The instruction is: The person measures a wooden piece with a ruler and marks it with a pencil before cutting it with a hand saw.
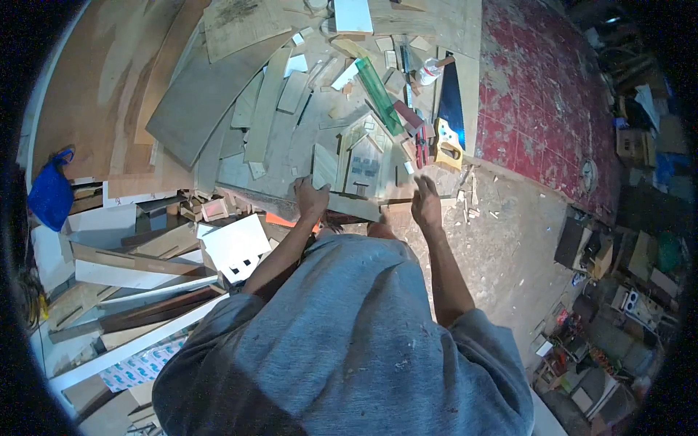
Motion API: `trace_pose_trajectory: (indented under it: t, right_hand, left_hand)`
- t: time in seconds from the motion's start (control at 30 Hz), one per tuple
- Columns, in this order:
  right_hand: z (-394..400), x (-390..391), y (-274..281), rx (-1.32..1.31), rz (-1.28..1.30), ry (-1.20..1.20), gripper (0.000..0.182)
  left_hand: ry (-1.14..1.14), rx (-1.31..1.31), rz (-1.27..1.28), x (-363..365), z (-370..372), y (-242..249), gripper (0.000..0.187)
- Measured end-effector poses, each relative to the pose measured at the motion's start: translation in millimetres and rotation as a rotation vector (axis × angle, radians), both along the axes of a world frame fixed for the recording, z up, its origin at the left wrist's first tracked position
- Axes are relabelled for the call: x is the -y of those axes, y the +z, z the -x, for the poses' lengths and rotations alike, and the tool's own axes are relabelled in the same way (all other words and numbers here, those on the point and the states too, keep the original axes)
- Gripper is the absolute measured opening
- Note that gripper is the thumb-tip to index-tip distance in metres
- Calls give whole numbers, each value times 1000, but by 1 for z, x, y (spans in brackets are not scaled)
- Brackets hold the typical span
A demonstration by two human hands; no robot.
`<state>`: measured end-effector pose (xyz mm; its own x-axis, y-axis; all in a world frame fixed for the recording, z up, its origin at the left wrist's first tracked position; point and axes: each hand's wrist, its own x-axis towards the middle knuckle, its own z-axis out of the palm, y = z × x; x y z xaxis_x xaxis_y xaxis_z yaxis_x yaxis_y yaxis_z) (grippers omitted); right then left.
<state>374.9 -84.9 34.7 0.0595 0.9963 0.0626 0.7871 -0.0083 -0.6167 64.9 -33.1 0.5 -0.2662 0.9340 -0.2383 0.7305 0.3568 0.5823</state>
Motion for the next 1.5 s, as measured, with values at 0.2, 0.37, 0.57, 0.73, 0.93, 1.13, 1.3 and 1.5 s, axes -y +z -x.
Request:
trace_pose_trajectory:
  t: [0.2, 0.37, 0.57, 0.73, 0.93, 1.13, 1.3, 1.5]
  right_hand:
    - [-8, 94, -19, 37, 178, -249, 44]
    - [7, 79, -6, 85, 386, -255, 54]
    - [4, 53, -42, 38, 210, -226, 50]
    - [18, 30, -15, 154, 408, -171, 61]
    - [-27, 10, -17, 474, 12, 198, 39]
    - [-76, 2, -22, 384, -2, 607, 24]
    - [-150, 28, 22, -134, 267, 276, 26]
    - [-140, -127, 1, -392, 95, 206, 45]
  left_hand:
    - [66, 326, -79, -2, 13, -15, 43]
    - [148, 804, 37, -19, 56, -15, 39]
    - [224, 964, 25, -45, 114, 36, 41]
    - [178, 1063, -102, -47, 122, 95, 42]
    - [351, 1255, -36, 7, 51, 157, 44]
    - [360, 1432, -138, 91, -28, 133, 47]
    - [519, 1252, -243, 111, -73, 133, 45]
    - [264, 1017, 177, 72, -138, 116, 37]
